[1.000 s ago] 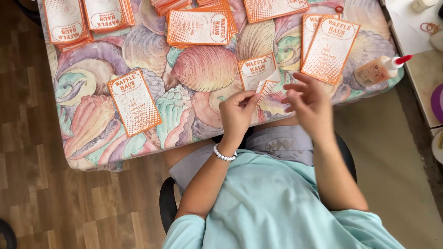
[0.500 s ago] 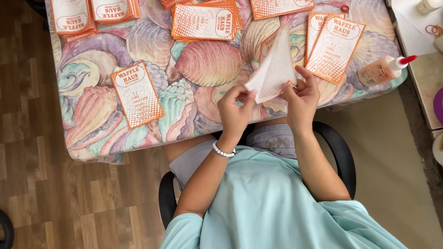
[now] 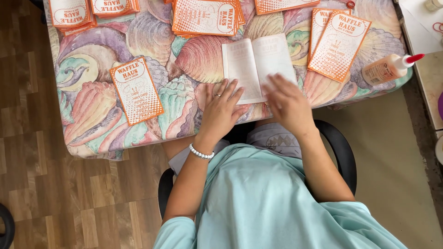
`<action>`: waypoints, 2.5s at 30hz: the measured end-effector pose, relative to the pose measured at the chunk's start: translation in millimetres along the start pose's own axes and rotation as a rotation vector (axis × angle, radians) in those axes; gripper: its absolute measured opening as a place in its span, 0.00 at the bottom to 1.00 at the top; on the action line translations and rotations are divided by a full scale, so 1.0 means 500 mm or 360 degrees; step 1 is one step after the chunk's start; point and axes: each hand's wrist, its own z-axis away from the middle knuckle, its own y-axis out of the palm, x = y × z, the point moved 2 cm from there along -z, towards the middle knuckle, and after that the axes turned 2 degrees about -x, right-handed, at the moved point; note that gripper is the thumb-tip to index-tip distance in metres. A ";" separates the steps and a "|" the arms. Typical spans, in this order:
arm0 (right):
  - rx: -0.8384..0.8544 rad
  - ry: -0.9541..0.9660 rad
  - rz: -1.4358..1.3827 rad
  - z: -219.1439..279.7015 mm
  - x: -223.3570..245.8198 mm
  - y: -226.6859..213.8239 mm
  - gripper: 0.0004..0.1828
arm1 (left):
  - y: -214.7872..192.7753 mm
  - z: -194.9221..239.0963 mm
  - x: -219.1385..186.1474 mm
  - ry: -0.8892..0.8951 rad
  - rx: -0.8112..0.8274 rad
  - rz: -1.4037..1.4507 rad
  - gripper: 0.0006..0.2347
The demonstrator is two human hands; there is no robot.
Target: Applying glue to the edges of paper bags and folding them to complete the assembly process.
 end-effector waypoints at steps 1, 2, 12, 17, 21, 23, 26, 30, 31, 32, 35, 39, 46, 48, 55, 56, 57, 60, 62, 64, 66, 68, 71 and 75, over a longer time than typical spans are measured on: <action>0.0171 -0.0065 0.0025 0.010 -0.001 0.014 0.17 | -0.004 0.000 0.001 0.0035 0.0002 -0.0058 0.25; 0.0343 -0.0130 0.0050 0.021 -0.002 0.027 0.15 | -0.007 0.000 0.002 0.0070 0.0003 -0.0117 0.25; 0.0373 -0.0083 0.0044 0.031 -0.031 0.012 0.21 | -0.028 0.013 0.052 0.0269 0.0163 -0.0044 0.24; 0.0306 -0.0038 -0.0042 0.044 -0.048 -0.003 0.19 | -0.031 0.021 0.050 0.0288 0.0081 -0.0020 0.19; 0.0281 -0.0005 0.0052 0.076 -0.081 -0.027 0.19 | -0.035 0.021 0.049 0.0286 0.0087 0.0009 0.18; -0.0188 0.0091 0.0057 0.103 -0.114 -0.048 0.15 | -0.039 0.020 0.047 0.0286 0.0064 0.0021 0.18; -0.0955 0.0235 0.0165 0.060 -0.101 -0.147 0.18 | -0.074 0.014 0.019 0.0360 0.0022 -0.0081 0.14; -0.1138 0.0771 0.0012 0.104 -0.260 -0.127 0.54 | -0.066 0.014 0.016 0.0384 -0.0030 0.0007 0.12; -0.1130 0.0855 0.0120 0.099 -0.281 -0.124 0.55 | -0.067 0.012 0.014 0.0372 -0.0059 0.0033 0.10; -0.1122 0.0938 0.0227 0.093 -0.300 -0.120 0.56 | -0.067 0.009 0.012 0.0359 -0.0088 0.0060 0.09; -0.1305 0.1136 0.0239 0.116 -0.377 -0.109 0.59 | -0.082 0.001 -0.006 0.0397 -0.0180 0.0038 0.05; -0.0967 0.1287 0.0284 0.083 -0.459 -0.128 0.56 | -0.070 0.006 -0.004 0.0396 -0.0172 0.0033 0.05; -0.0632 0.1514 0.0413 0.068 -0.510 -0.156 0.22 | -0.064 0.009 -0.016 0.0247 -0.0228 0.0107 0.04; -0.0746 0.1433 0.0250 0.063 -0.466 -0.164 0.18 | -0.068 0.008 -0.018 0.0231 -0.0294 0.0121 0.03; -0.1121 0.1277 -0.0937 0.025 -0.257 -0.233 0.10 | -0.045 0.033 -0.015 0.0226 -0.0393 0.0050 0.08; -0.1101 0.1484 -0.1168 0.016 -0.235 -0.241 0.14 | -0.040 0.035 -0.013 0.0188 -0.0443 0.0020 0.10; -0.1095 0.1478 -0.1171 0.008 -0.223 -0.242 0.14 | -0.042 0.035 -0.015 0.0182 -0.0448 0.0018 0.10; -0.1126 0.1165 -0.1155 -0.004 -0.201 -0.249 0.10 | -0.039 0.037 -0.021 0.0220 -0.0444 -0.0014 0.10; -0.1453 0.1016 -0.1327 0.011 -0.212 -0.256 0.14 | -0.025 0.041 -0.024 0.0291 -0.0363 -0.0139 0.10; -0.1522 0.0898 -0.1312 0.013 -0.194 -0.239 0.18 | -0.029 0.040 -0.032 0.0250 -0.0406 -0.0097 0.08; -0.1599 0.0779 -0.1294 0.016 -0.164 -0.197 0.25 | -0.031 0.040 -0.038 0.0216 -0.0450 -0.0056 0.07; -0.1282 0.0768 -0.1125 0.019 -0.116 -0.125 0.21 | -0.031 0.044 -0.037 0.0022 -0.0537 -0.0218 0.10; -0.1149 0.0745 -0.1328 -0.027 -0.010 -0.135 0.26 | -0.021 0.047 -0.025 -0.0140 -0.0478 -0.0059 0.07; -0.0731 0.0994 -0.2015 -0.055 0.026 -0.038 0.13 | 0.008 0.042 0.003 -0.0034 -0.0605 -0.0033 0.08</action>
